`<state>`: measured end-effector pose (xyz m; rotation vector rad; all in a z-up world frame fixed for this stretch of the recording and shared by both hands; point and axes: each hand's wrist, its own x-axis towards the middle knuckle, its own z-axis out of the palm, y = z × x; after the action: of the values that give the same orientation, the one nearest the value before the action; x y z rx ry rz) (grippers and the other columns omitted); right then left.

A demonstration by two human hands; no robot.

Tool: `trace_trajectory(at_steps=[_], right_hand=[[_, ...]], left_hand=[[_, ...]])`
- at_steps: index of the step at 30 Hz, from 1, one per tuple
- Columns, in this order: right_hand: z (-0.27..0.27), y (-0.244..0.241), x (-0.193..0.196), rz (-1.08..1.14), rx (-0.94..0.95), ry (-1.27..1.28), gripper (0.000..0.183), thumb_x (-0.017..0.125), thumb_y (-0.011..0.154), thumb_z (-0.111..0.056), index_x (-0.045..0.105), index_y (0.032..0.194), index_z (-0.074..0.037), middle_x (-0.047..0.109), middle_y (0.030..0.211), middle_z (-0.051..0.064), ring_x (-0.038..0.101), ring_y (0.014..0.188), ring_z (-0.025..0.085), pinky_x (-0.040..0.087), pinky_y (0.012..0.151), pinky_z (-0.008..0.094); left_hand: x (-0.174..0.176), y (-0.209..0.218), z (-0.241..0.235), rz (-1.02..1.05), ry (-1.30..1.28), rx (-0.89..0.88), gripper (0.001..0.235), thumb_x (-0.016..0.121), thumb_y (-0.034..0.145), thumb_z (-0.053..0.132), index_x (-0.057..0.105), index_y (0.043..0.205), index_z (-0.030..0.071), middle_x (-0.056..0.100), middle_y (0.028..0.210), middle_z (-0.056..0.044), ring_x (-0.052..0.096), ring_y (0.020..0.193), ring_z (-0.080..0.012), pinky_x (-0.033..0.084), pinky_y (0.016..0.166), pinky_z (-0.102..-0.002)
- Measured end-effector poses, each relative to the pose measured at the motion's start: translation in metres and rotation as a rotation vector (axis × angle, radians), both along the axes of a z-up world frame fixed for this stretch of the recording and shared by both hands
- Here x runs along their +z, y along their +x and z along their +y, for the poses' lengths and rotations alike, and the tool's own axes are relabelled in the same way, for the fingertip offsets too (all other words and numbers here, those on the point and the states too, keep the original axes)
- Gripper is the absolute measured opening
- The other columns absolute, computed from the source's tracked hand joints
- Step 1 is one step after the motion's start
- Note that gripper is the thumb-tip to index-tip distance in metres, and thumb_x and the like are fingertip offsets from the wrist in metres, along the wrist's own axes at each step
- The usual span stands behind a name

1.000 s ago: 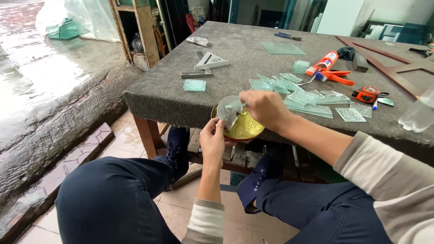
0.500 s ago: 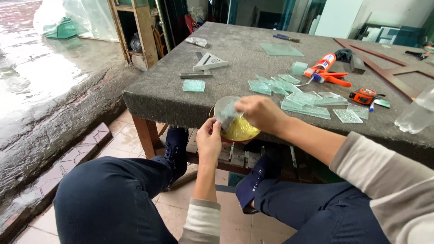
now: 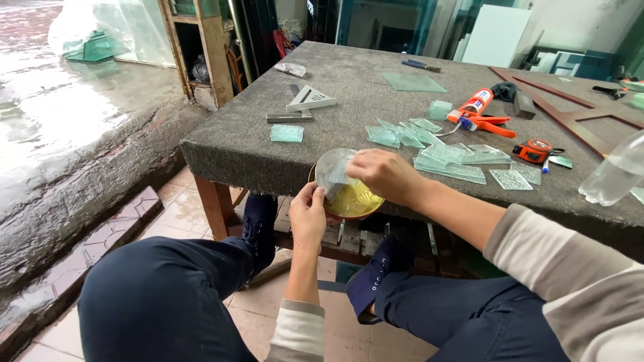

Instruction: The person smooths the edges of small glass pieces by rubbing them against a wet abrasive surface in a shallow dish. They handle the glass pieces one at a time, repeatedly rubbing the edges while occasionally adding water to the dish.

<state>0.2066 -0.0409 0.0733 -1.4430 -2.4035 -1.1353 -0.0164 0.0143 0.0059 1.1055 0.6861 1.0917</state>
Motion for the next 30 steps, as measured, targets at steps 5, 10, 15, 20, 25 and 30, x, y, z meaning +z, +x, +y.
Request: trace_trajectory(at_steps=[5,10,15,20,25,30], right_hand=[[-0.003,-0.006,0.005,0.022,-0.036,0.003,0.019,0.063,0.108,-0.008,0.078,0.107,-0.019,0.08,0.093,0.002,0.079,0.09,0.016,0.053,0.12,0.041],[0.005,0.014,-0.004,0.069,-0.082,0.016,0.014,0.066,0.108,-0.01,0.078,0.106,-0.017,0.08,0.09,0.002,0.08,0.089,0.016,0.054,0.119,0.04],[-0.005,-0.002,0.008,0.009,-0.155,0.061,0.012,0.069,0.107,-0.008,0.078,0.107,-0.015,0.083,0.093,0.002,0.082,0.089,0.014,0.049,0.126,0.041],[-0.003,0.002,0.006,-0.033,-0.111,0.062,0.011,0.071,0.103,-0.007,0.076,0.108,-0.016,0.082,0.097,0.0,0.082,0.093,0.015,0.051,0.125,0.041],[0.001,0.0,0.002,-0.061,-0.016,-0.001,0.012,0.068,0.106,-0.011,0.076,0.113,-0.018,0.082,0.101,0.003,0.081,0.098,0.016,0.049,0.125,0.042],[-0.012,-0.015,0.015,-0.126,0.047,-0.024,0.011,0.069,0.107,-0.014,0.077,0.113,-0.019,0.083,0.103,0.002,0.081,0.101,0.014,0.045,0.127,0.041]], left_hand=[[0.013,-0.007,-0.01,0.045,0.02,0.023,0.024,0.061,0.11,0.017,0.083,0.117,0.009,0.073,0.093,-0.025,0.079,0.071,-0.0413,0.074,0.056,-0.049],[-0.038,0.024,0.03,0.142,0.135,0.086,0.021,0.067,0.107,0.021,0.084,0.116,0.014,0.078,0.091,-0.02,0.077,0.079,-0.0337,0.073,0.059,-0.05],[-0.024,0.012,0.014,0.242,0.203,0.118,0.022,0.067,0.107,0.026,0.085,0.119,0.021,0.081,0.093,-0.017,0.078,0.091,-0.0326,0.067,0.076,-0.057],[-0.029,0.017,0.021,0.247,0.181,0.119,0.023,0.067,0.107,0.027,0.084,0.12,0.02,0.082,0.098,-0.02,0.078,0.097,-0.0384,0.065,0.082,-0.056],[-0.03,0.018,0.021,0.243,0.172,0.112,0.022,0.066,0.107,0.026,0.084,0.119,0.021,0.081,0.096,-0.018,0.079,0.095,-0.0351,0.067,0.077,-0.052],[-0.025,0.015,0.017,0.26,0.171,0.106,0.022,0.066,0.107,0.026,0.085,0.117,0.023,0.082,0.094,-0.016,0.08,0.094,-0.0354,0.066,0.084,-0.052]])
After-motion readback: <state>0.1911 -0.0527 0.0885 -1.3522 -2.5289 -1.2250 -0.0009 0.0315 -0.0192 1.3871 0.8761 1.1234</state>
